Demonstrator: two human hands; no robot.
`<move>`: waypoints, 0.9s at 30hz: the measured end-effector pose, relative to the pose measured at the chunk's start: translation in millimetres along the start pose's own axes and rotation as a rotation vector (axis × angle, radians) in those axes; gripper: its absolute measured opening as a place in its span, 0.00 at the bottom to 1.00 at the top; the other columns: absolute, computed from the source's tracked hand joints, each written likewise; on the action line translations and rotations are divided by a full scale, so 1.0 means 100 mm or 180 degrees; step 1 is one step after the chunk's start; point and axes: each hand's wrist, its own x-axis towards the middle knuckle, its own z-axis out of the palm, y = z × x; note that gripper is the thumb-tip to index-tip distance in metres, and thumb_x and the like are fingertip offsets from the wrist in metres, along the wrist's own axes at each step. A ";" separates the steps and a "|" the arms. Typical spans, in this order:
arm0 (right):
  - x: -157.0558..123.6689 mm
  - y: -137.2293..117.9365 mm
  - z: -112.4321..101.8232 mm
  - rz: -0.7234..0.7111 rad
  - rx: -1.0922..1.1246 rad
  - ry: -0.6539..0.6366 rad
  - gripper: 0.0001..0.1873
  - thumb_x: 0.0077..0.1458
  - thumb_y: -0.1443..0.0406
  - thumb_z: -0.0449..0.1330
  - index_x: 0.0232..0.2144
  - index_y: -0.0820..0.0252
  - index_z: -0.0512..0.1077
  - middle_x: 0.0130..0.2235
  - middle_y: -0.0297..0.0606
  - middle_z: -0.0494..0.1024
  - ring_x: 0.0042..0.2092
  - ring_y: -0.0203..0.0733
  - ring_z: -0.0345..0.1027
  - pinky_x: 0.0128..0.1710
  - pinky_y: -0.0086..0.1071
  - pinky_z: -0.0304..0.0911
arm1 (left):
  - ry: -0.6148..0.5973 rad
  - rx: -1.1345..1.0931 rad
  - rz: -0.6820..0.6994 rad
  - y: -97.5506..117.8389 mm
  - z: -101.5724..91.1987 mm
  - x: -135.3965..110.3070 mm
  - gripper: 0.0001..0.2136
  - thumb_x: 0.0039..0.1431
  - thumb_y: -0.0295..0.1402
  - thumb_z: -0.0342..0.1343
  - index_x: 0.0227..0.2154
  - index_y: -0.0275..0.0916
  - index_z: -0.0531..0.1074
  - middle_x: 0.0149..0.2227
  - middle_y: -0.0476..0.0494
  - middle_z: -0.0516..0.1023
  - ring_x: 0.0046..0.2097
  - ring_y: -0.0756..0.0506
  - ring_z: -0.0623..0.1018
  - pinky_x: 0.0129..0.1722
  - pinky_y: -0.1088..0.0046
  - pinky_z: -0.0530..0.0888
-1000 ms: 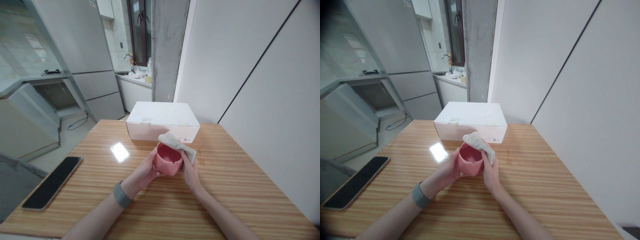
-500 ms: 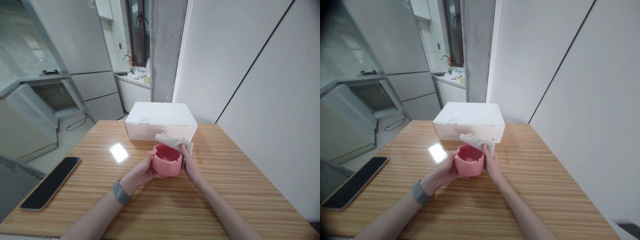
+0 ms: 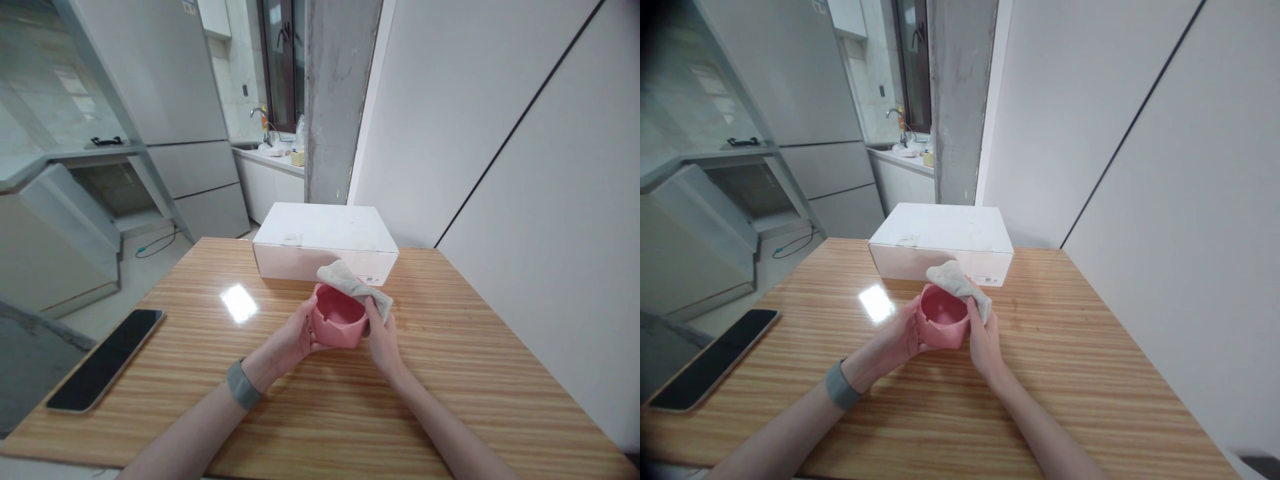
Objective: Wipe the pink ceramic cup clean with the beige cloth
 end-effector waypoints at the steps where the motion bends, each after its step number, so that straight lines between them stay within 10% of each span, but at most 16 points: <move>1: 0.02 -0.01 -0.02 0.0097 0.0055 0.0040 0.25 0.53 0.46 0.62 0.43 0.57 0.79 0.48 0.41 0.82 0.54 0.55 0.71 0.58 0.45 0.62 | 0.0015 0.0010 -0.0100 0.00 -0.02 0.01 0.22 0.63 0.48 0.51 0.51 0.38 0.74 0.46 0.39 0.81 0.43 0.44 0.81 0.41 0.70 0.77; 12: 0.10 -0.04 -0.06 0.0362 0.0162 -0.0065 0.26 0.49 0.44 0.63 0.39 0.58 0.80 0.44 0.41 0.83 0.52 0.56 0.73 0.54 0.44 0.66 | -0.0063 -0.0050 -0.0263 -0.03 -0.13 0.09 0.17 0.63 0.43 0.52 0.43 0.36 0.76 0.34 0.43 0.82 0.28 0.48 0.79 0.23 0.74 0.77; 20: -0.02 0.01 0.03 -0.0035 -0.0231 -0.0135 0.23 0.54 0.47 0.61 0.43 0.56 0.79 0.49 0.41 0.81 0.56 0.53 0.69 0.61 0.45 0.58 | 0.0512 -0.0064 0.0220 -0.03 -0.10 0.09 0.15 0.61 0.36 0.54 0.47 0.33 0.73 0.41 0.36 0.82 0.37 0.42 0.81 0.34 0.67 0.79; 27: 0.01 0.04 -0.02 -0.0130 -0.0167 0.0044 0.22 0.54 0.48 0.61 0.41 0.58 0.79 0.44 0.41 0.83 0.52 0.55 0.71 0.58 0.46 0.60 | 0.0124 -0.0143 0.0127 -0.06 -0.01 0.03 0.15 0.60 0.35 0.57 0.48 0.35 0.74 0.49 0.36 0.80 0.46 0.42 0.80 0.46 0.66 0.77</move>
